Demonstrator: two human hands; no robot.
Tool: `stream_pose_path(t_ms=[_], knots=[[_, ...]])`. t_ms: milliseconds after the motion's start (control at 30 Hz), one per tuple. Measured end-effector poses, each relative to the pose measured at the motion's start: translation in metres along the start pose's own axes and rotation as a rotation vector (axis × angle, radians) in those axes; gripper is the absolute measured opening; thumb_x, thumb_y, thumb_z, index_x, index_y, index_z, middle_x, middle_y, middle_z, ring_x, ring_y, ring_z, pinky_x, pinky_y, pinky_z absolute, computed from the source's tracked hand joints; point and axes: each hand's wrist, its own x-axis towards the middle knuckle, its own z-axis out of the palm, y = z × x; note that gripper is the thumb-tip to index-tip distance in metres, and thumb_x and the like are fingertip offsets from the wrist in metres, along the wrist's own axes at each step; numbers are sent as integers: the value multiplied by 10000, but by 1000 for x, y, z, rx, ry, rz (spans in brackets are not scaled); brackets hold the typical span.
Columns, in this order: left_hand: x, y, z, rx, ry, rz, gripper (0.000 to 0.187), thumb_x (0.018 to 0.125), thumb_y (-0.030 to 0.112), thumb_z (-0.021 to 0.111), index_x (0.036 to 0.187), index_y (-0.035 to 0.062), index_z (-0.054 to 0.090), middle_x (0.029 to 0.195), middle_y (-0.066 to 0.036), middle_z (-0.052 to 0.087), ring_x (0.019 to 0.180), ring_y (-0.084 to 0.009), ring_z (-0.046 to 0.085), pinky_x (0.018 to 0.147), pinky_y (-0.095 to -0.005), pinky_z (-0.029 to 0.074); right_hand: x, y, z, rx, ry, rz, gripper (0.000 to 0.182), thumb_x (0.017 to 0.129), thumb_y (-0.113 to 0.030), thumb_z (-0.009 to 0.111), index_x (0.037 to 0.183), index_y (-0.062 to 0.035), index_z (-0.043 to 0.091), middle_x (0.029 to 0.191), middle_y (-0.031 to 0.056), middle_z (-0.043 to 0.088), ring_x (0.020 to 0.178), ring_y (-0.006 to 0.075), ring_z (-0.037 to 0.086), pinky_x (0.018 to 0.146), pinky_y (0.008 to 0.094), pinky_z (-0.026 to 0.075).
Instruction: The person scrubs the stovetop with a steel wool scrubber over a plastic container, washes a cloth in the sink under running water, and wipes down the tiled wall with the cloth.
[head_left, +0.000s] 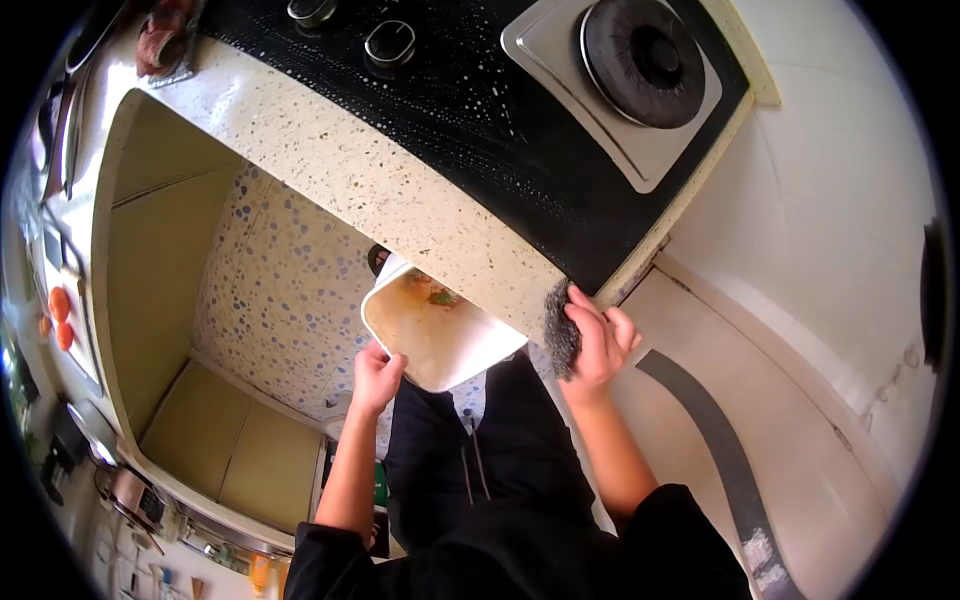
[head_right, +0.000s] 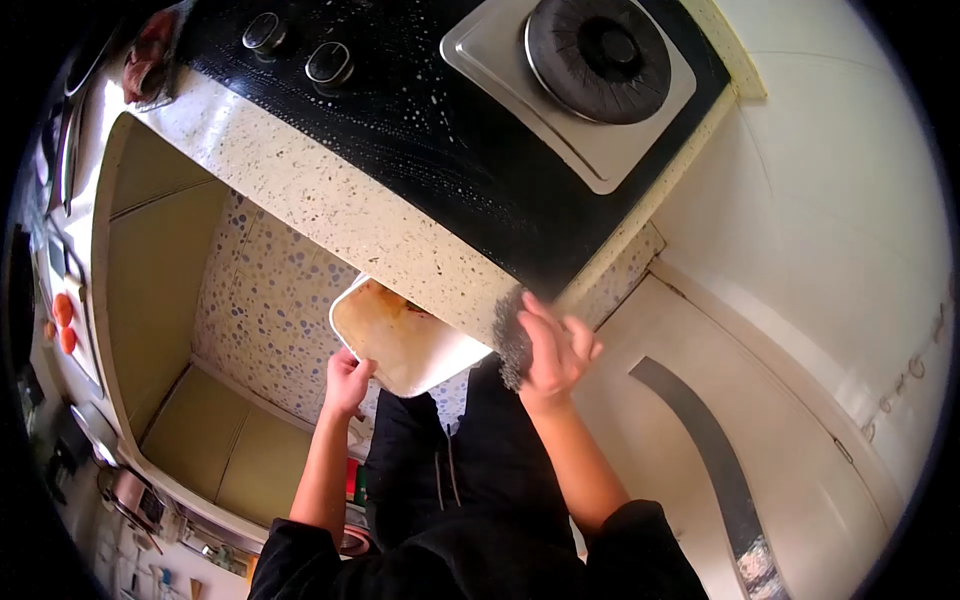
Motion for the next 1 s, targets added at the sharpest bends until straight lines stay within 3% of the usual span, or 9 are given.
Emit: stream_pose_path(t_ms=[133,367,567,600,700,1000], knots=[[9,-2,-21,84,-44,-75,211,864,2,616,1035,-46,731,945,-34,747,856,-101,654,786,-285,529,2,-23,13,34,76,113,264,857,-294,771,1012,-82,746,1115,48,813,956,215,626,896,317,380],[11,-2,-43,17,-50,-89,179,865,14,642,1004,-55,732,926,-27,730,845,-103,643,778,-286,521,20,-48,36,74,169,152,272,809,-225,830,1030,-95,738,1103,38,813,965,226,663,912,344,422],[12,-1,-48,47,-51,-55,177,878,-1,634,1009,-67,732,936,-33,726,853,-114,639,786,-288,516,34,-59,35,75,131,98,207,844,-186,783,1015,-83,728,1062,52,816,957,220,658,925,332,422],[12,0,-48,32,-57,-50,175,880,-6,631,1008,-70,732,936,-33,726,854,-114,637,784,-288,514,38,-60,40,90,146,87,216,800,-159,778,1007,-112,738,1083,11,813,966,213,643,892,336,414],[12,2,-45,7,-54,-36,166,880,-19,627,998,-68,733,932,-27,725,849,-110,632,778,-284,508,51,-58,48,-3,174,3,193,815,-54,688,977,-143,743,1068,-45,792,940,196,601,889,324,379],[9,9,-33,28,-75,-59,153,881,-16,635,993,-47,735,925,-11,728,839,-84,624,767,-268,501,38,-21,13,-20,50,-83,164,795,-172,709,951,-134,743,1047,-60,782,846,173,535,849,335,331]])
